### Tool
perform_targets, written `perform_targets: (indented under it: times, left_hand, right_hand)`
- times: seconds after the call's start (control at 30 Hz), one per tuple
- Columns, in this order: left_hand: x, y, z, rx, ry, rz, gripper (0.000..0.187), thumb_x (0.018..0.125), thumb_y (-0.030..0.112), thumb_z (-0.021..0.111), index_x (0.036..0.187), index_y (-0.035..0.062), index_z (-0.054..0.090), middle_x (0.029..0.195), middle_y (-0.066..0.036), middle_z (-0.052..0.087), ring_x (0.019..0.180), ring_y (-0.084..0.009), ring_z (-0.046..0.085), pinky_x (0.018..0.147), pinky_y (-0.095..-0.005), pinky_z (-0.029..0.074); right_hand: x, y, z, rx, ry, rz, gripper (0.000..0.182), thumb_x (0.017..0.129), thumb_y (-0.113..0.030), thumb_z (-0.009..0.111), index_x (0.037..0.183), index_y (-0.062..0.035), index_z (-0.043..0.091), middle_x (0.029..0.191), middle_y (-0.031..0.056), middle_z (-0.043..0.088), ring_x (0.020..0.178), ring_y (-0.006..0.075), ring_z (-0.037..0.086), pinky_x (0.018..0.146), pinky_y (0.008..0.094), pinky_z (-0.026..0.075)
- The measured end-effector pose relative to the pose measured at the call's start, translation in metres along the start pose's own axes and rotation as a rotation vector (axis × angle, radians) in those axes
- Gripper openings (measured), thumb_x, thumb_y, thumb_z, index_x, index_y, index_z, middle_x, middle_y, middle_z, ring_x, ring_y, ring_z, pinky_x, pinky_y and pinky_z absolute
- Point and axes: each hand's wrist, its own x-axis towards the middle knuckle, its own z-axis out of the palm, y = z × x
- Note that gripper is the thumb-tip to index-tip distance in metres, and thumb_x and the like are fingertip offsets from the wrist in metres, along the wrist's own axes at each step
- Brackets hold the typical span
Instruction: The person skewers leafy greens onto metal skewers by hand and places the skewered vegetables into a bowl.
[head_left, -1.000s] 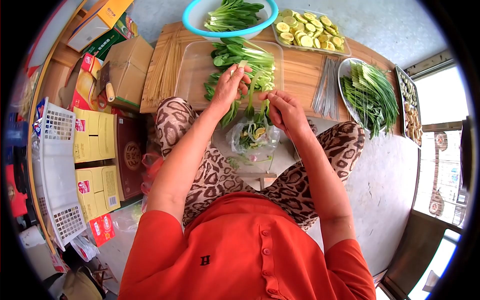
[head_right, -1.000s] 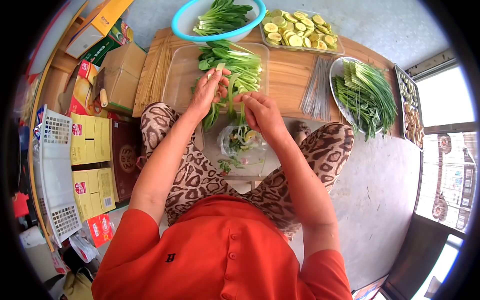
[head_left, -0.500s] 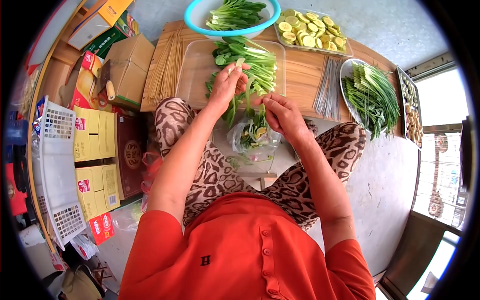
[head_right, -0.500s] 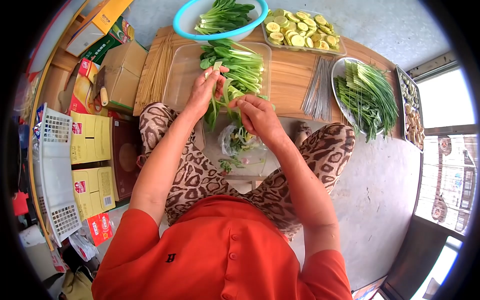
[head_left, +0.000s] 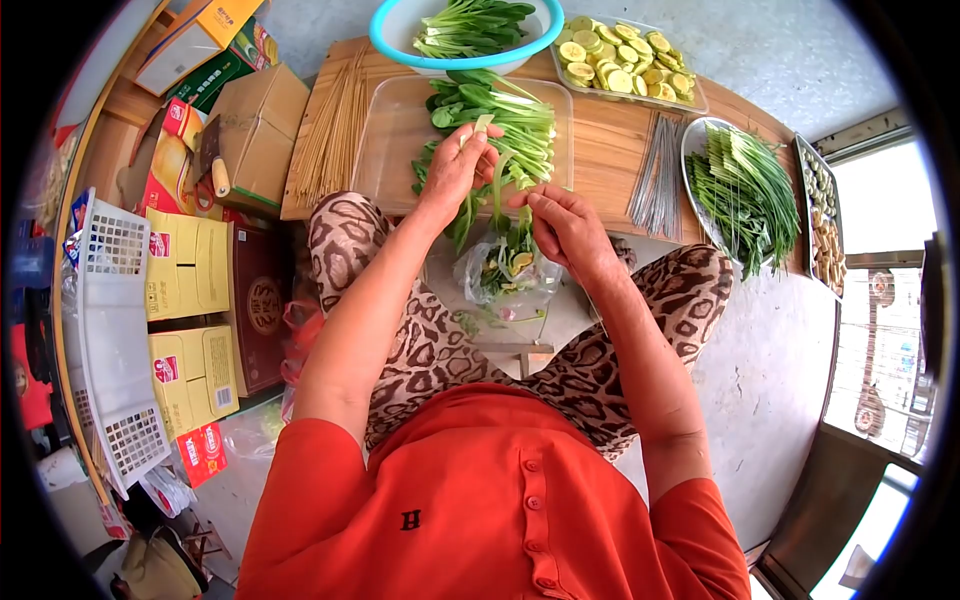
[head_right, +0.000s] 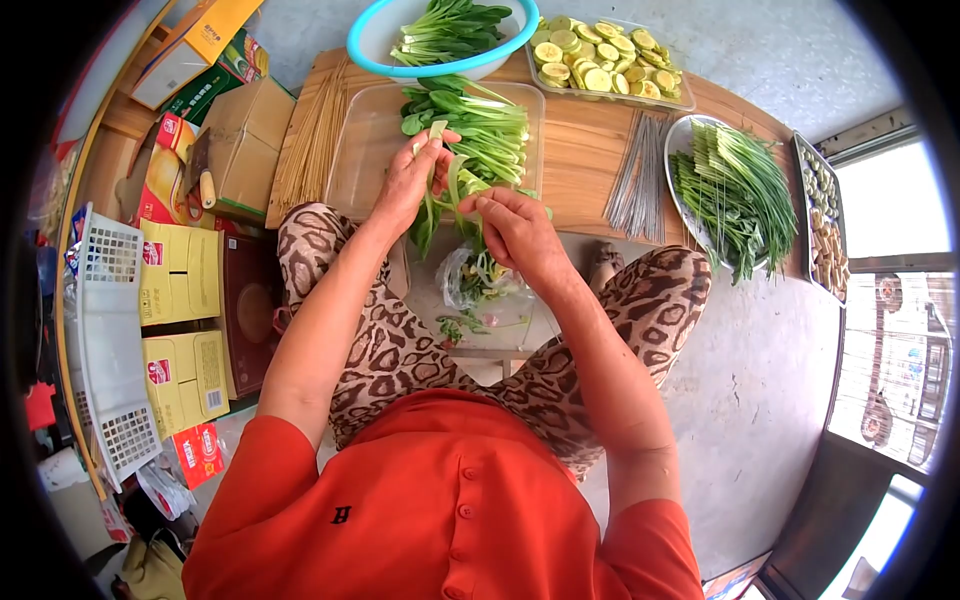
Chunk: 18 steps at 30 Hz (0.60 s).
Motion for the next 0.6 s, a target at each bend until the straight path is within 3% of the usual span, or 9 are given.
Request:
perform_targets:
  times: [0.47,0.53,0.6]
  left_hand:
    - [-0.001,-0.001,0.001,0.158,-0.007,0.065,0.021,0.099,0.022,0.043,0.105,0.0073,0.058,0.070,0.001,0.055,0.056,-0.0057,0.047,0.050,-0.0218,0.039]
    - [-0.001,-0.006,0.004,0.401,-0.082,0.124,0.027,0.100,0.024,0.044,0.111,0.0035,0.057,0.077,0.003,0.056,0.063,-0.0059,0.051,0.056,-0.0215,0.043]
    - [-0.006,-0.007,0.010,0.438,-0.086,0.120,0.026,0.100,0.023,0.045,0.112,0.0028,0.057,0.078,0.002,0.058,0.065,-0.0075,0.053,0.060,-0.0230,0.044]
  right_hand:
    - [-0.003,0.000,-0.002,0.023,-0.008,-0.009,0.025,0.097,-0.018,0.044,0.098,0.0002,0.061,0.048,-0.0036,0.037,0.037,0.0057,0.029,0.036,0.0225,0.022]
    - [0.000,0.000,-0.004,0.046,0.001,-0.016,0.025,0.097,-0.018,0.044,0.098,0.0001,0.060,0.048,-0.0035,0.037,0.037,0.0058,0.029,0.036,0.0227,0.022]
    - [0.003,0.000,-0.006,0.069,0.014,-0.023,0.025,0.097,-0.018,0.043,0.099,0.0001,0.060,0.047,-0.0034,0.037,0.037,0.0059,0.028,0.036,0.0228,0.022]
